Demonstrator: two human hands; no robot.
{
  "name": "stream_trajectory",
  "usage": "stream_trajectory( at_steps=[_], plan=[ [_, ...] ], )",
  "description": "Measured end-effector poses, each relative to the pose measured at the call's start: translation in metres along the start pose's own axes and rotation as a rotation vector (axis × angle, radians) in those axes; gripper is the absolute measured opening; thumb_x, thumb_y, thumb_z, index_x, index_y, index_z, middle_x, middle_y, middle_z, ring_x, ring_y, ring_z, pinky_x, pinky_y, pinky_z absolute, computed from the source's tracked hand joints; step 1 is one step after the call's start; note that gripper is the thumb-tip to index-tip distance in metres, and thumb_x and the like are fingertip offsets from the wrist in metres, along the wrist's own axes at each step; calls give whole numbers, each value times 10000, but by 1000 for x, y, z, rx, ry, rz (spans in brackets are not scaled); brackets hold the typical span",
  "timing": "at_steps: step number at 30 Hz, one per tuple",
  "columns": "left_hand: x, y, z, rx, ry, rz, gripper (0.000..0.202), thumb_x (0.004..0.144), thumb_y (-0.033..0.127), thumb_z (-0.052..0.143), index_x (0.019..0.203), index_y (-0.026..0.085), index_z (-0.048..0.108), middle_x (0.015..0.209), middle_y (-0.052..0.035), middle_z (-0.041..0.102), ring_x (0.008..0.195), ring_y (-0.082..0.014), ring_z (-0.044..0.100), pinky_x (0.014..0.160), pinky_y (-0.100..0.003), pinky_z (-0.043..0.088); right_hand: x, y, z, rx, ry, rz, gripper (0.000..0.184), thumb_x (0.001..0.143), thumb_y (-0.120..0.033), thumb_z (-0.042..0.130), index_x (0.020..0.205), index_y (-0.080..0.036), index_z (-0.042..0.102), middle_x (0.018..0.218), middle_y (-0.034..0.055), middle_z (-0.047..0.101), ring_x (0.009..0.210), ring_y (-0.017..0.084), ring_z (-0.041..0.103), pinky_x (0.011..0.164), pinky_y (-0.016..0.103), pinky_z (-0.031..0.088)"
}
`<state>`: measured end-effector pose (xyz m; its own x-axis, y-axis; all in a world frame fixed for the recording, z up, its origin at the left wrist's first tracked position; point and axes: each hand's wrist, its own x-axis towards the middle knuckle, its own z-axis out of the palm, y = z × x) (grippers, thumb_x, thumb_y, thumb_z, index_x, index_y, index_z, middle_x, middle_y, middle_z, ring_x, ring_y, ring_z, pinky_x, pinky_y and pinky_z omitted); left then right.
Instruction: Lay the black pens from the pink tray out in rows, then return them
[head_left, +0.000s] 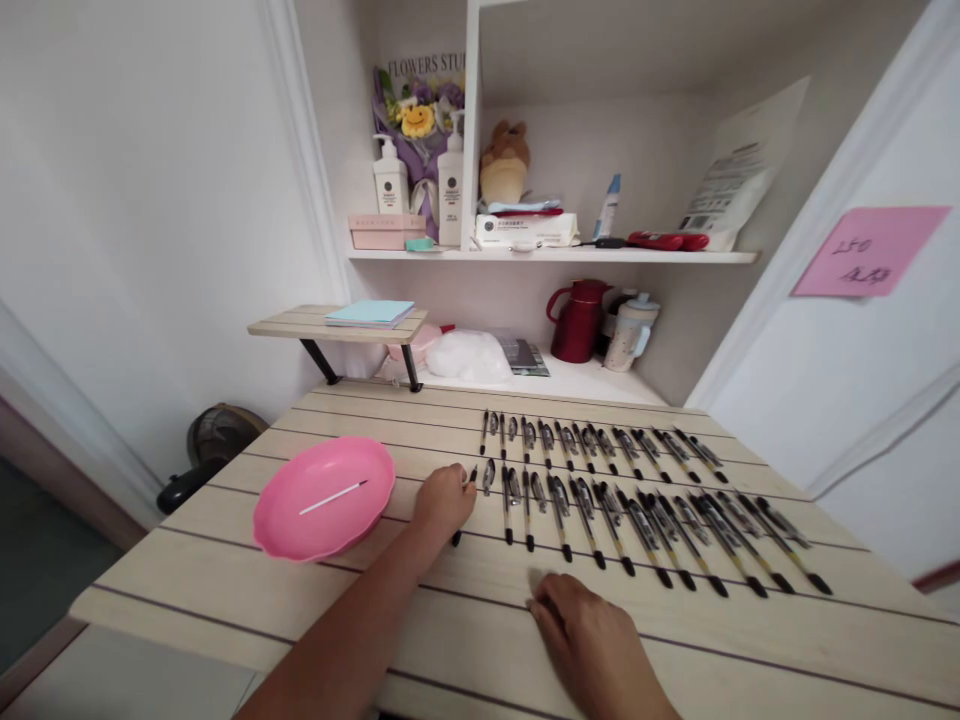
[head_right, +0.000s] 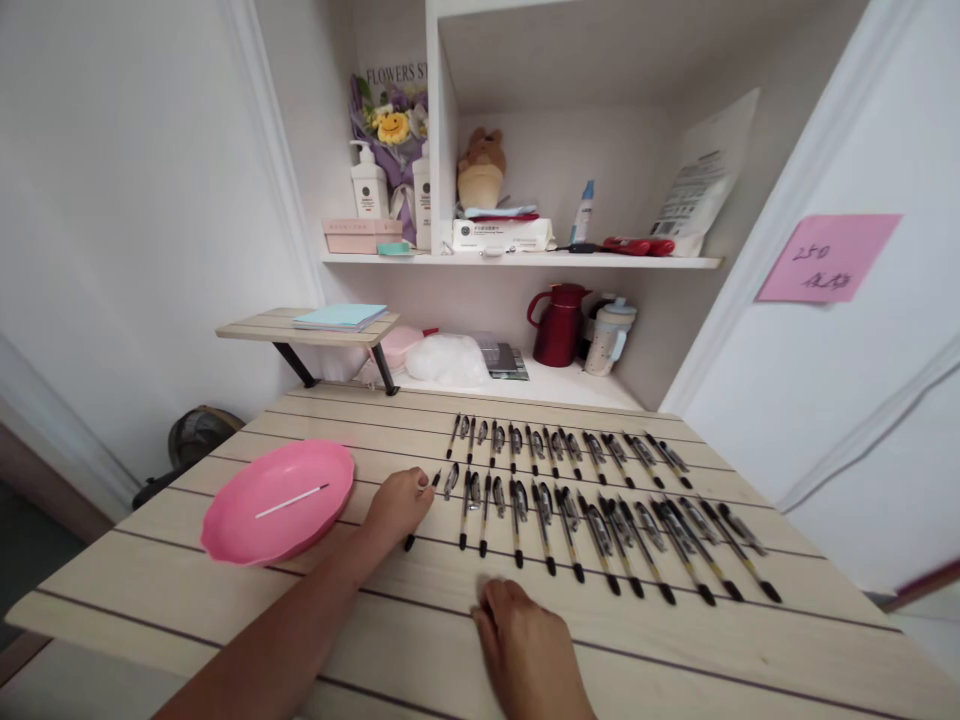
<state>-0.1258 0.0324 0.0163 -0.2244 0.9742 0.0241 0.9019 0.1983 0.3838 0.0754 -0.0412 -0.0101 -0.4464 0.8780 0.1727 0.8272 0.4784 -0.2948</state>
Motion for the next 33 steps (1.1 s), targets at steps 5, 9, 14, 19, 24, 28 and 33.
stream_trajectory(
  at_steps=[5,9,14,19,24,28,33],
  plan=[
    [-2,4,1,36,2,31,223,781,304,456,896,179,602,931,-94,650,914,-193,568,738,-255,386,-4,2,3,35,20,-15,159,847,-189,374,781,-219,515,746,5,631,631,157,604,545,242,348],
    [-4,2,3,68,16,52,230,779,317,445,892,183,594,914,-92,651,896,-198,572,703,-256,387,-4,4,5,56,56,-36,148,840,-180,384,776,-220,511,738,1,626,619,150,600,539,237,345],
    [-6,-4,-1,98,24,50,249,779,330,429,910,186,583,894,-86,651,861,-201,576,670,-265,383,-5,4,8,79,61,-34,162,847,-181,369,790,-218,516,744,7,622,613,146,587,530,240,324],
    [-16,-9,-11,117,22,67,299,786,356,410,936,164,583,899,-105,636,844,-213,569,684,-289,381,-5,4,7,119,53,-18,163,848,-196,376,773,-215,519,749,9,613,644,146,582,551,240,314],
    [-39,-23,-17,109,48,152,274,791,339,408,904,166,588,897,-87,607,877,-201,540,742,-291,369,-7,6,6,147,72,-16,172,842,-192,384,750,-213,529,746,10,608,641,136,571,545,234,299],
    [-54,-31,-18,74,77,174,253,787,326,421,895,170,587,897,-76,592,898,-197,524,762,-285,369,-9,8,0,161,70,-39,177,837,-197,391,741,-209,539,743,14,609,631,133,568,537,231,299],
    [-53,-23,-20,106,18,104,283,774,345,433,927,157,579,906,-84,611,868,-194,546,718,-268,380,-18,17,-9,152,43,-80,189,842,-209,378,736,-214,535,729,10,606,627,147,579,545,241,321]
  ],
)
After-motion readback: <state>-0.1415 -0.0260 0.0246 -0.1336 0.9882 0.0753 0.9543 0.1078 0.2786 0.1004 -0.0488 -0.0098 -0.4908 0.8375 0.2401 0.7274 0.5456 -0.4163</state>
